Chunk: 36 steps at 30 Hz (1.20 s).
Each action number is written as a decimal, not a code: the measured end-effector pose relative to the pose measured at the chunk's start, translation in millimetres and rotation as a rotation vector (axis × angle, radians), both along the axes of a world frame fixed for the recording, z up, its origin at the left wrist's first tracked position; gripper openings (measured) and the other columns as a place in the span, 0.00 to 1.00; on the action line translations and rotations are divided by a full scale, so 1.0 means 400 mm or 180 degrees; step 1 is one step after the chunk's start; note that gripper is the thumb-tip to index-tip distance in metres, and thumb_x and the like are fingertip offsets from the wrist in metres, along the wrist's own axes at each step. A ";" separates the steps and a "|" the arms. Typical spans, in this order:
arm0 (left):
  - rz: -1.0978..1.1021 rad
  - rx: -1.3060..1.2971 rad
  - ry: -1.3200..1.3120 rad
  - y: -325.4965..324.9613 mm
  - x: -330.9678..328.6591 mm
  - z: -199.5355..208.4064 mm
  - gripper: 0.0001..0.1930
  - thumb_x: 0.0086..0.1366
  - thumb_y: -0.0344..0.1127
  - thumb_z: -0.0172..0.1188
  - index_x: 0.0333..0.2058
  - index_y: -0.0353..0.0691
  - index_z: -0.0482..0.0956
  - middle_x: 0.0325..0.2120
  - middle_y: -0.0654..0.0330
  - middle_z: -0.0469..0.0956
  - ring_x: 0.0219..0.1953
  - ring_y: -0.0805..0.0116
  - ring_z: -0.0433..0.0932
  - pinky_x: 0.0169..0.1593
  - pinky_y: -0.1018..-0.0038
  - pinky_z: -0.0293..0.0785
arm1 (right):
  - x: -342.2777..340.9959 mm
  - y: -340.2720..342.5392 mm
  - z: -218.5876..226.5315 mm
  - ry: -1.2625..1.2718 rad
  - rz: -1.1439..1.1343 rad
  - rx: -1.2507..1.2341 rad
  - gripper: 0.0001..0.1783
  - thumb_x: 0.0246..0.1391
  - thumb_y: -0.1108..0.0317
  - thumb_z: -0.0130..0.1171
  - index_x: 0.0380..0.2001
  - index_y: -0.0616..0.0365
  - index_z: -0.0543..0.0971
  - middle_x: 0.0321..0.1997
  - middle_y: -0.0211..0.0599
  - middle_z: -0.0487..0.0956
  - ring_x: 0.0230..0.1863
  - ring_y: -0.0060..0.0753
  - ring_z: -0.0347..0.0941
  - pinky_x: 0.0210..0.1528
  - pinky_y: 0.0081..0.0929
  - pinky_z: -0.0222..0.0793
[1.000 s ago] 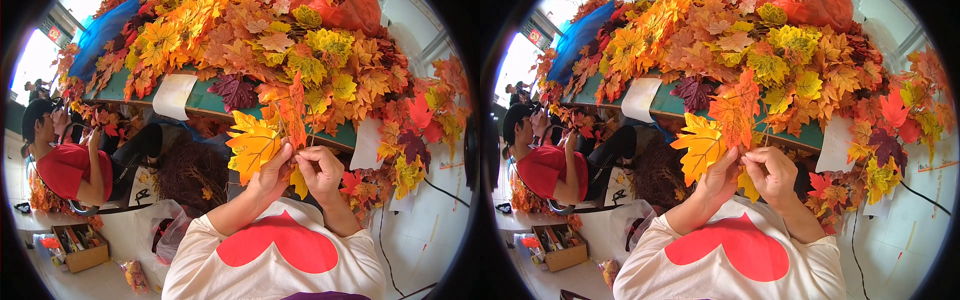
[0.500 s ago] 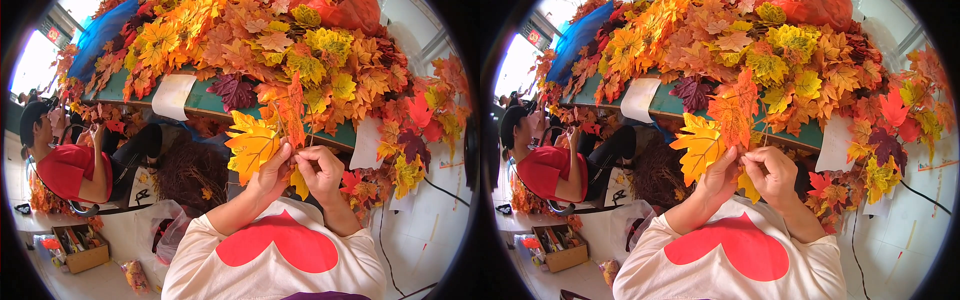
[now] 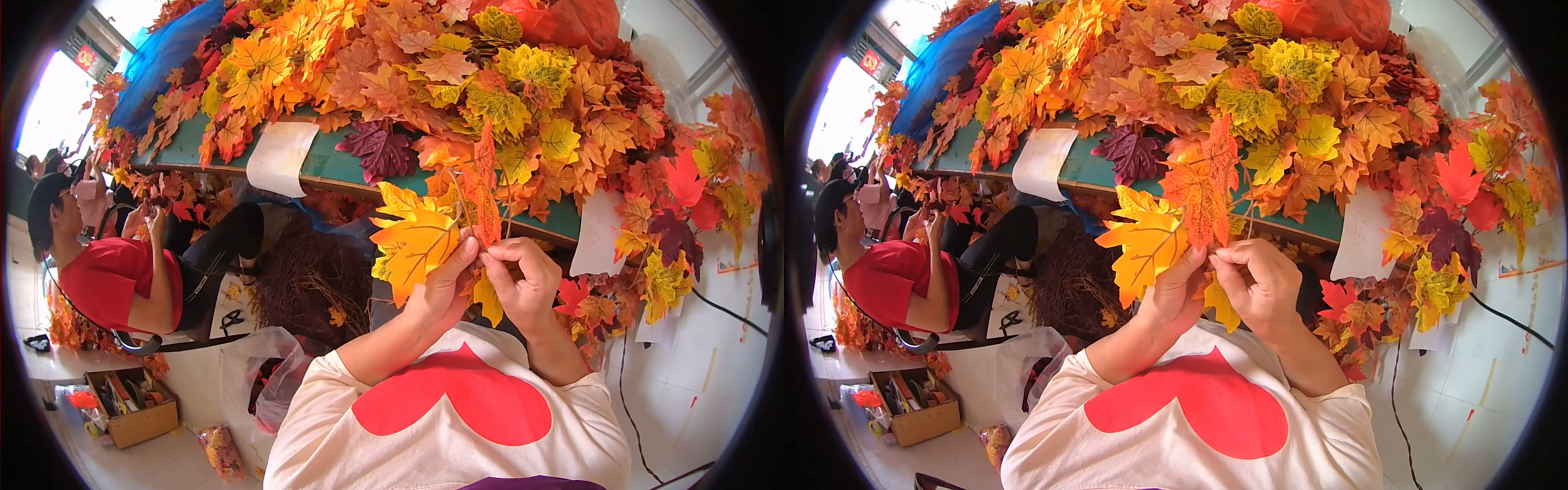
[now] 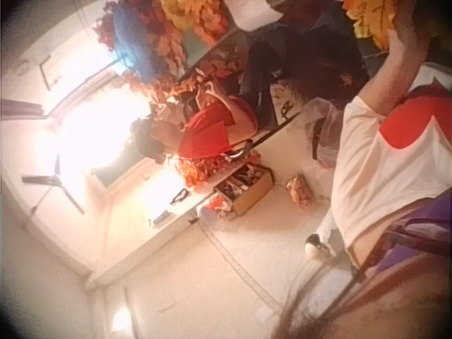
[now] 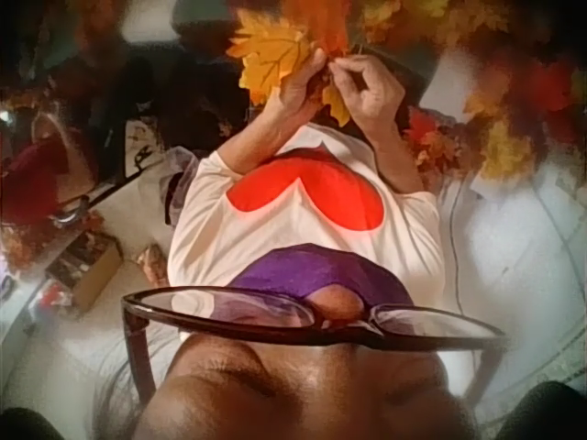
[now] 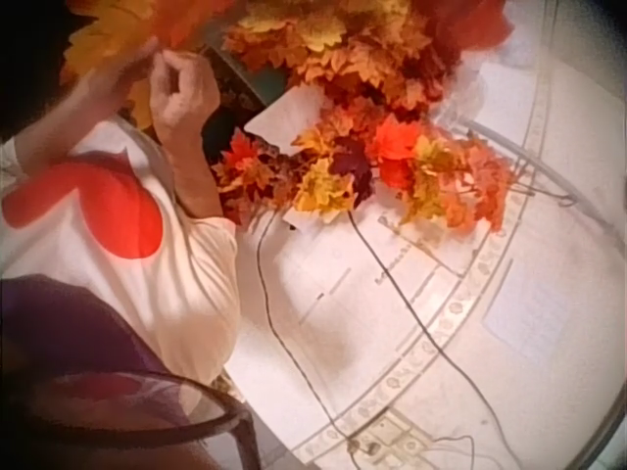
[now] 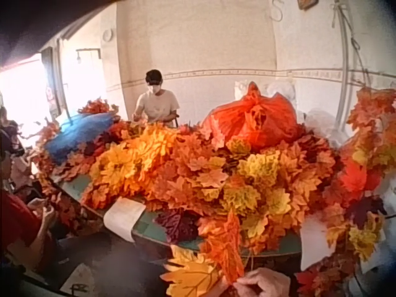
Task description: The person assembles bundles of artificial maple leaves onto wire branches by hand.
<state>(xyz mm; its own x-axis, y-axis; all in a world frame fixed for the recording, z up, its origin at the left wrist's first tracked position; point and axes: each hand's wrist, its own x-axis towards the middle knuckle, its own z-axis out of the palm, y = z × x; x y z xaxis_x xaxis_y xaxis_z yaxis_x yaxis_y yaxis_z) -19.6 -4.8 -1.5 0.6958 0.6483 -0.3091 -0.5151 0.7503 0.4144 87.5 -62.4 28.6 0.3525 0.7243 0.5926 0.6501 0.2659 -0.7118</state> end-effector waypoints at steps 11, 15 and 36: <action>0.0115 0.0220 0.0117 -0.017 -0.006 0.014 0.09 0.61 0.35 0.55 0.39 0.40 0.74 0.29 0.67 0.74 0.30 0.78 0.70 0.32 0.83 0.65 | -0.008 -0.007 -0.007 0.0159 -0.0035 0.0026 0.08 0.39 0.81 0.62 0.22 0.66 0.72 0.23 0.39 0.75 0.24 0.32 0.73 0.27 0.21 0.68; -0.0082 0.0313 0.0334 -0.011 -0.008 0.013 0.09 0.61 0.39 0.55 0.36 0.40 0.75 0.24 0.69 0.71 0.24 0.80 0.66 0.27 0.83 0.60 | -0.006 -0.008 -0.016 0.0269 0.0048 0.0115 0.08 0.40 0.81 0.62 0.22 0.66 0.71 0.23 0.38 0.74 0.23 0.31 0.72 0.26 0.20 0.67; 0.0151 0.0436 0.0521 -0.008 0.011 0.011 0.08 0.63 0.40 0.54 0.34 0.44 0.71 0.23 0.69 0.71 0.23 0.81 0.67 0.26 0.84 0.63 | -0.012 0.016 -0.017 -0.0016 -0.0235 0.0317 0.08 0.40 0.81 0.63 0.23 0.64 0.72 0.22 0.36 0.74 0.21 0.26 0.69 0.24 0.19 0.65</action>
